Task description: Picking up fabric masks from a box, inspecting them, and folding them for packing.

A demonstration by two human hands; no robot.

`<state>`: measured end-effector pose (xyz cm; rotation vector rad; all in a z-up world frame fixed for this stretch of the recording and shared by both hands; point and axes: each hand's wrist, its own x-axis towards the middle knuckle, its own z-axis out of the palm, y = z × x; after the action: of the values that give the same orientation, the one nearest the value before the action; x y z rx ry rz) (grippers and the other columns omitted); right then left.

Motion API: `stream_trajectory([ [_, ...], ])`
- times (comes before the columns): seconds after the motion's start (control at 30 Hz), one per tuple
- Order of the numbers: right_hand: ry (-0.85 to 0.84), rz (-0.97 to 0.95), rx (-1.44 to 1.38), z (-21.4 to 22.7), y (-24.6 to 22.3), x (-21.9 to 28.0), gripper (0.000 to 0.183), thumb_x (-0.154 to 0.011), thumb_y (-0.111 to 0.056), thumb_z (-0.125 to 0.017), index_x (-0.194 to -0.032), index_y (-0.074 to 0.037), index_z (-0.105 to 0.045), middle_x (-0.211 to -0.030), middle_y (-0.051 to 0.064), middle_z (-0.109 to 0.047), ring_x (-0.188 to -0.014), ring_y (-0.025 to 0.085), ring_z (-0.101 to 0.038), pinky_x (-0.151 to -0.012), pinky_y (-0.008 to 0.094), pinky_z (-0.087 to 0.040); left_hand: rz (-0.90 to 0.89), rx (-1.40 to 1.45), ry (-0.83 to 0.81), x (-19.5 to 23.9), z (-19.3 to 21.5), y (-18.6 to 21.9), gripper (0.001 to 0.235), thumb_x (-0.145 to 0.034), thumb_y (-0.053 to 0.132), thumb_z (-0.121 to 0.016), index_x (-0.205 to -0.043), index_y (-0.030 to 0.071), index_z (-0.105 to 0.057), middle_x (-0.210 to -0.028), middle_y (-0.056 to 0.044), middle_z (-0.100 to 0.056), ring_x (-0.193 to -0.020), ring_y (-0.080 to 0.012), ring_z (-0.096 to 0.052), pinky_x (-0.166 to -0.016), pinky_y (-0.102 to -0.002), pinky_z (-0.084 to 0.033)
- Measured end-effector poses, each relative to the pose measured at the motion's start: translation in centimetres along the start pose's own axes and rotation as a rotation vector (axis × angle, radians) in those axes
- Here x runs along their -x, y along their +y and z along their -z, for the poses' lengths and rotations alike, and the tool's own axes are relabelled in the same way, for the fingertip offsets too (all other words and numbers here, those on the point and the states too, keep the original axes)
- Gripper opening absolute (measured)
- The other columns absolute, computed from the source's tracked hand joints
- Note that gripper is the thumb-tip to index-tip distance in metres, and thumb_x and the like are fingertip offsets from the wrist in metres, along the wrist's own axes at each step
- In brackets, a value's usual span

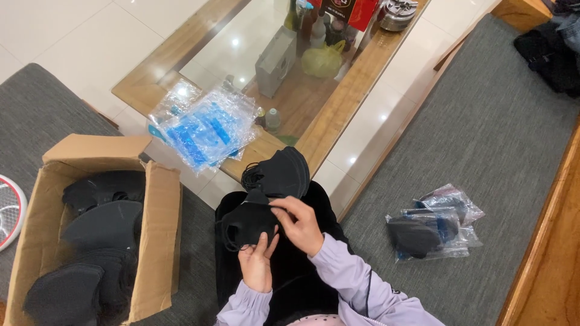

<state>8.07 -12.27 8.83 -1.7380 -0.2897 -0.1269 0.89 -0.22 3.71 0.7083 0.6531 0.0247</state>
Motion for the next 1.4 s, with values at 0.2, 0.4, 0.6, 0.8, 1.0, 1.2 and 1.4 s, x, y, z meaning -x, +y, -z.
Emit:
stream_trajectory([
  [0.2,0.264,-0.302,0.078,0.4,4.6,-2.6,0.021,-0.090,-0.013,-0.073,-0.105,0.001,-0.070,-0.070,-0.001,-0.061,-0.060,0.008,-0.050,-0.056,0.022,-0.043,-0.062,0.086,0.122,-1.0,1.7,-0.9,0.016,-0.101,0.002,-0.052,-0.098,-0.008,-0.039,-0.110,-0.026,-0.058,-0.118,-0.0455,-0.066,-0.098,-0.044,-0.056],
  [0.4,0.242,-0.411,0.293,1.2,7.5,-3.8,0.029,-0.090,-0.022,-0.069,-0.111,-0.003,-0.070,-0.072,0.000,-0.068,-0.057,0.012,-0.055,-0.056,0.026,-0.045,-0.103,0.060,0.103,-1.0,1.9,-0.7,0.015,-0.102,0.002,-0.052,-0.093,-0.004,-0.042,-0.104,-0.021,-0.059,-0.115,-0.0425,-0.069,-0.096,-0.043,-0.058],
  [0.6,0.224,-0.395,0.470,1.0,7.0,-4.0,0.036,-0.091,-0.029,-0.065,-0.124,-0.012,-0.066,-0.065,-0.001,-0.059,-0.055,0.017,-0.057,-0.055,0.030,-0.045,-0.069,0.089,0.145,-1.1,1.7,-1.0,0.029,-0.100,0.002,-0.054,-0.086,0.000,-0.029,-0.104,-0.026,-0.051,-0.116,-0.0483,-0.067,-0.095,-0.044,-0.058],
  [0.8,0.205,-0.346,0.575,1.3,7.2,-4.0,0.048,-0.091,-0.025,-0.064,-0.137,-0.015,-0.058,-0.063,-0.002,-0.054,-0.054,0.018,-0.057,-0.055,0.032,-0.045,-0.052,0.082,0.156,-1.4,1.6,-1.0,0.029,-0.100,0.000,-0.054,-0.087,0.001,-0.028,-0.105,-0.027,-0.052,-0.115,-0.0478,-0.067,-0.094,-0.043,-0.058],
  [1.0,0.201,-0.305,0.588,1.2,7.3,-3.8,0.039,-0.091,-0.024,-0.064,-0.129,-0.017,-0.063,-0.079,0.000,-0.058,-0.061,0.016,-0.054,-0.059,0.031,-0.046,-0.044,0.062,0.113,-1.1,1.0,-0.6,0.013,-0.099,-0.001,-0.055,-0.100,-0.008,-0.044,-0.109,-0.022,-0.058,-0.114,-0.0422,-0.068,-0.093,-0.040,-0.058],
  [1.2,0.222,-0.245,0.609,1.1,8.2,-3.6,0.036,-0.092,-0.023,-0.066,-0.127,-0.017,-0.064,-0.097,0.003,-0.055,-0.070,0.019,-0.060,-0.064,0.033,-0.051,-0.058,0.003,0.086,-0.6,0.0,0.0,0.017,-0.096,-0.001,-0.059,-0.108,-0.013,-0.059,-0.116,-0.025,-0.068,-0.112,-0.0390,-0.070,-0.093,-0.038,-0.057],
  [1.4,0.229,-0.222,0.615,1.1,8.3,-3.5,0.035,-0.092,-0.023,-0.066,-0.126,-0.017,-0.064,-0.094,0.003,-0.054,-0.067,0.019,-0.059,-0.062,0.033,-0.050,-0.036,-0.045,0.073,-0.1,-0.7,0.6,0.029,-0.094,-0.002,-0.060,-0.123,-0.009,-0.061,-0.120,-0.022,-0.069,-0.109,-0.0327,-0.069,-0.092,-0.038,-0.056],
])
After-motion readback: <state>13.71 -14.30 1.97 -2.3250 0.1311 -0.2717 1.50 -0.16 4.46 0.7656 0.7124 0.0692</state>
